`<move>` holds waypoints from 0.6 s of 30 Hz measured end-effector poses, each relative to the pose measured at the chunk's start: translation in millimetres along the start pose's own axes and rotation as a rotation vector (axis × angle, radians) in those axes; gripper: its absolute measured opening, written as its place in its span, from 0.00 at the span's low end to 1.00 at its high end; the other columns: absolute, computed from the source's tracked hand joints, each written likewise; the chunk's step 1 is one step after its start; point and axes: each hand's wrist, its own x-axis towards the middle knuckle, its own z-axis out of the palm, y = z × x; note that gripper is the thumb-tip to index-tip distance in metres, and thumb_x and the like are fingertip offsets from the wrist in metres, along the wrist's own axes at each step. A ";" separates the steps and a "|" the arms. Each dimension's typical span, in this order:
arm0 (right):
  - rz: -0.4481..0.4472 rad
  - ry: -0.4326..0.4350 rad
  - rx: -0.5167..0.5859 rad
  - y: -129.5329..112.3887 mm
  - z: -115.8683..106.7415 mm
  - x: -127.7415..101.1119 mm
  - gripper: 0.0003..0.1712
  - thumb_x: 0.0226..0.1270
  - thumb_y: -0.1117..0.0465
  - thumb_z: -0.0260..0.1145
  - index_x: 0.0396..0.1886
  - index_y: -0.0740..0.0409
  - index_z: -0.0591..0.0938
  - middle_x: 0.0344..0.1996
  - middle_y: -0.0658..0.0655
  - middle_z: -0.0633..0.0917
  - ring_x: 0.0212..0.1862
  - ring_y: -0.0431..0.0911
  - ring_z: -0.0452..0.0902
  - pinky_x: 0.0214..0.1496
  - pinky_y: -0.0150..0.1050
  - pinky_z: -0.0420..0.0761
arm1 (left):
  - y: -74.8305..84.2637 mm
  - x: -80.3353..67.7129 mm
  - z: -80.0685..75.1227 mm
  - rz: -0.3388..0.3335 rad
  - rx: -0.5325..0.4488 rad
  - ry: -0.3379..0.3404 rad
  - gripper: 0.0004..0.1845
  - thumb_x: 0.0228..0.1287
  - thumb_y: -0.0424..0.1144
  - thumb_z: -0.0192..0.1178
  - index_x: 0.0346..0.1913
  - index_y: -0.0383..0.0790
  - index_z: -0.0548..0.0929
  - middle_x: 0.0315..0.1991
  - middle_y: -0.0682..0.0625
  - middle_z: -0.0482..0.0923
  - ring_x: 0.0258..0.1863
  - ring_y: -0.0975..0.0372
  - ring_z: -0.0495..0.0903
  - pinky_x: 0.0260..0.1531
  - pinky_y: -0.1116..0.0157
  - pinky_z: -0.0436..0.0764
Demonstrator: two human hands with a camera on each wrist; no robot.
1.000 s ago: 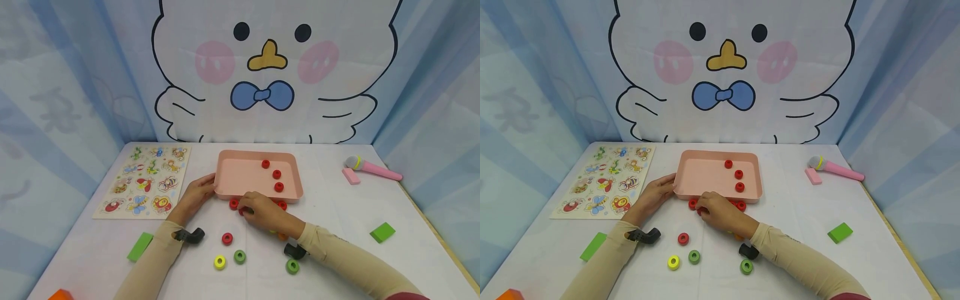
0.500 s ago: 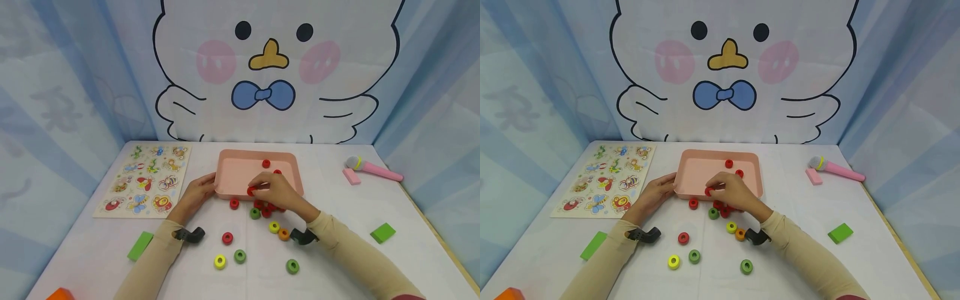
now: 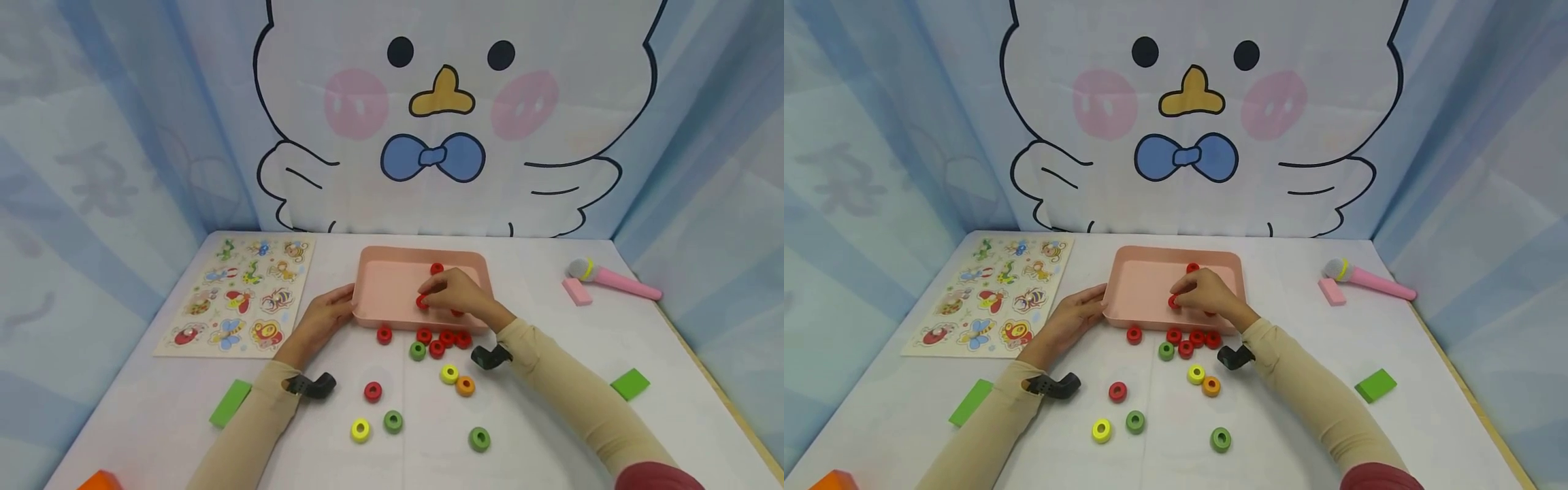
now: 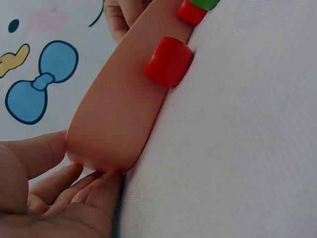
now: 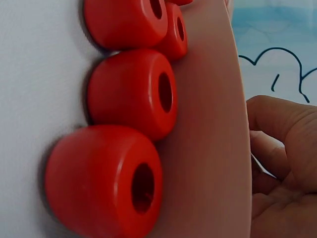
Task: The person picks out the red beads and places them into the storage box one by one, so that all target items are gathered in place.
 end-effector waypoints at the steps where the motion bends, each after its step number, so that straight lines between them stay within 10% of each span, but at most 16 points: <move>1: 0.001 -0.007 -0.005 0.6 0.4 0.4 0.12 0.61 0.61 0.71 0.44 0.54 0.89 0.38 0.50 0.86 0.38 0.49 0.74 0.34 0.36 0.77 | 0.0 -0.1 0.3 0.002 -0.005 -0.003 0.29 0.71 0.24 0.50 0.73 0.28 0.60 0.72 0.35 0.60 0.70 0.49 0.63 0.67 0.58 0.66; 18: 0.049 -0.079 -0.043 5.7 -1.2 4.3 0.09 0.65 0.61 0.69 0.44 0.53 0.89 0.35 0.50 0.85 0.30 0.46 0.72 0.28 0.34 0.73 | 0.0 -0.4 0.6 0.007 -0.005 -0.007 0.28 0.71 0.24 0.50 0.73 0.28 0.60 0.72 0.35 0.60 0.70 0.49 0.63 0.67 0.59 0.66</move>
